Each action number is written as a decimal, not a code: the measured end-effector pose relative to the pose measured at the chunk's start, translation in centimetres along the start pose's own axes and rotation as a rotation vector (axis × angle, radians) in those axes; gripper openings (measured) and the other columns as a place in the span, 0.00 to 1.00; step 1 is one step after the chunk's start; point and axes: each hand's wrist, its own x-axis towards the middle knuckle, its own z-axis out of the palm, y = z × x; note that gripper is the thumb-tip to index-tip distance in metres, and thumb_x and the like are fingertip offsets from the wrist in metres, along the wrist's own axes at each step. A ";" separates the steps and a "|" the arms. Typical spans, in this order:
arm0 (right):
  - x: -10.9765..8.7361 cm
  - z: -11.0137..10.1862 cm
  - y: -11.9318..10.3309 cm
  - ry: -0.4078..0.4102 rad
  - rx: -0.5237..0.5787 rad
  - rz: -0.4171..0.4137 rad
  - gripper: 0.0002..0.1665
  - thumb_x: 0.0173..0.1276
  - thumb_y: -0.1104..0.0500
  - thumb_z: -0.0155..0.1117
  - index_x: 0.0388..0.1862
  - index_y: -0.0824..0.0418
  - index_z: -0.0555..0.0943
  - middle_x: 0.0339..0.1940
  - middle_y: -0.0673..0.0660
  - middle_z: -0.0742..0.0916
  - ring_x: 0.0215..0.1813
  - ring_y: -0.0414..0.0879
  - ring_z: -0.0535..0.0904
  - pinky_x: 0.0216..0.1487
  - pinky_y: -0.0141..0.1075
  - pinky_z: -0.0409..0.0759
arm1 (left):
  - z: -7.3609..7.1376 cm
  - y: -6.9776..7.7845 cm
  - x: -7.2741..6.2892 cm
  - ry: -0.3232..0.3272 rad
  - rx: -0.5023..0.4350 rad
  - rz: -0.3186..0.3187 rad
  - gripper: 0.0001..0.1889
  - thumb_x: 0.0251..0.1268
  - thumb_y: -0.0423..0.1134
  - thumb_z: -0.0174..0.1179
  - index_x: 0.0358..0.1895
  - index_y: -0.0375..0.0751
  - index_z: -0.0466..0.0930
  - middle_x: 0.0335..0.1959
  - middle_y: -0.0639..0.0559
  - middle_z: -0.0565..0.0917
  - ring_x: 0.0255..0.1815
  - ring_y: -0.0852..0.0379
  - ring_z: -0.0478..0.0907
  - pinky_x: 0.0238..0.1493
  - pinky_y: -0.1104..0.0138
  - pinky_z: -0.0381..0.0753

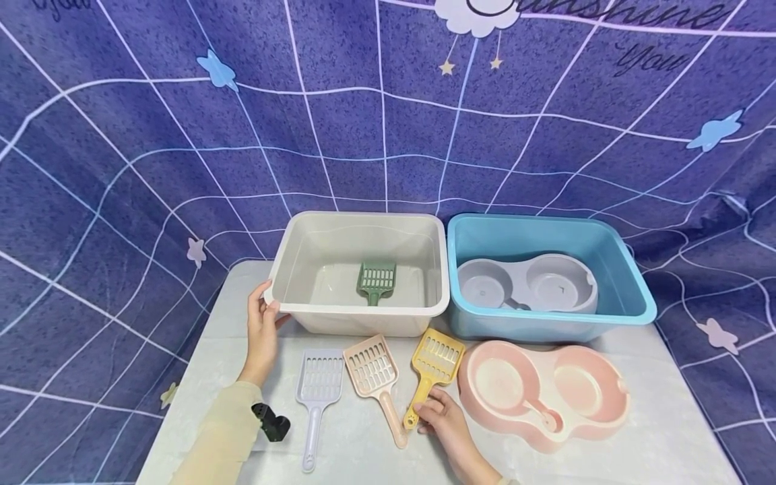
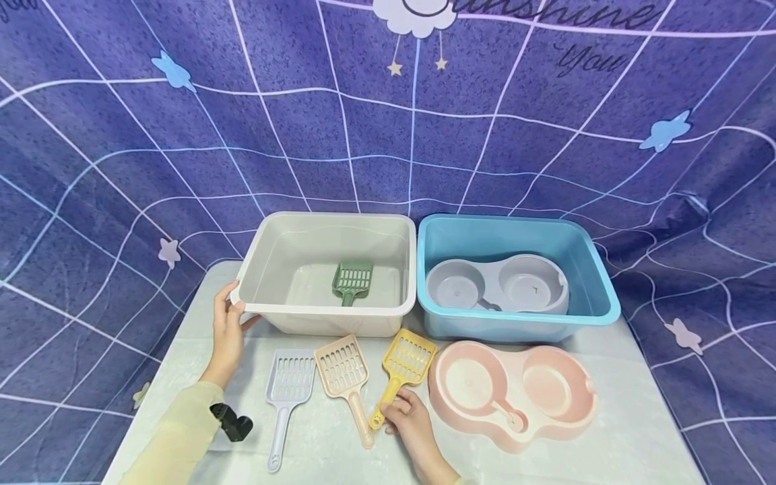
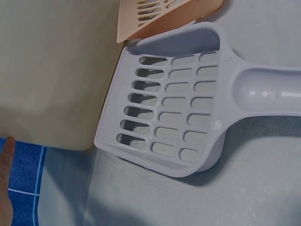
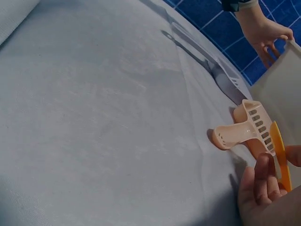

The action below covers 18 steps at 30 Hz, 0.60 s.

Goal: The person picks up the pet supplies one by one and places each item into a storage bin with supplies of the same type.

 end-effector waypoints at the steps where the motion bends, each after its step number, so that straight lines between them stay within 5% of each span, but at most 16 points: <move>1: 0.0 0.1 -0.1 0.000 -0.009 -0.003 0.36 0.66 0.66 0.63 0.66 0.80 0.58 0.33 0.50 0.86 0.29 0.39 0.77 0.30 0.29 0.79 | -0.1 -0.3 0.1 0.003 -0.003 0.001 0.25 0.76 0.29 0.38 0.74 0.36 0.54 0.60 0.38 0.69 0.59 0.42 0.69 0.57 0.56 0.77; 8: -0.6 0.3 -0.3 -0.012 -0.052 -0.005 0.40 0.63 0.68 0.65 0.67 0.81 0.56 0.31 0.50 0.84 0.28 0.38 0.76 0.29 0.29 0.75 | -0.4 -2.5 1.0 0.009 -0.026 0.014 0.25 0.78 0.30 0.38 0.75 0.42 0.55 0.59 0.45 0.70 0.58 0.47 0.70 0.54 0.61 0.79; 18: -0.9 0.3 -0.1 0.028 -0.088 0.016 0.38 0.64 0.68 0.65 0.65 0.81 0.58 0.30 0.49 0.83 0.29 0.39 0.76 0.29 0.29 0.75 | -0.5 -2.8 1.0 0.015 -0.032 0.028 0.26 0.77 0.31 0.38 0.75 0.44 0.55 0.60 0.43 0.69 0.57 0.50 0.70 0.52 0.63 0.79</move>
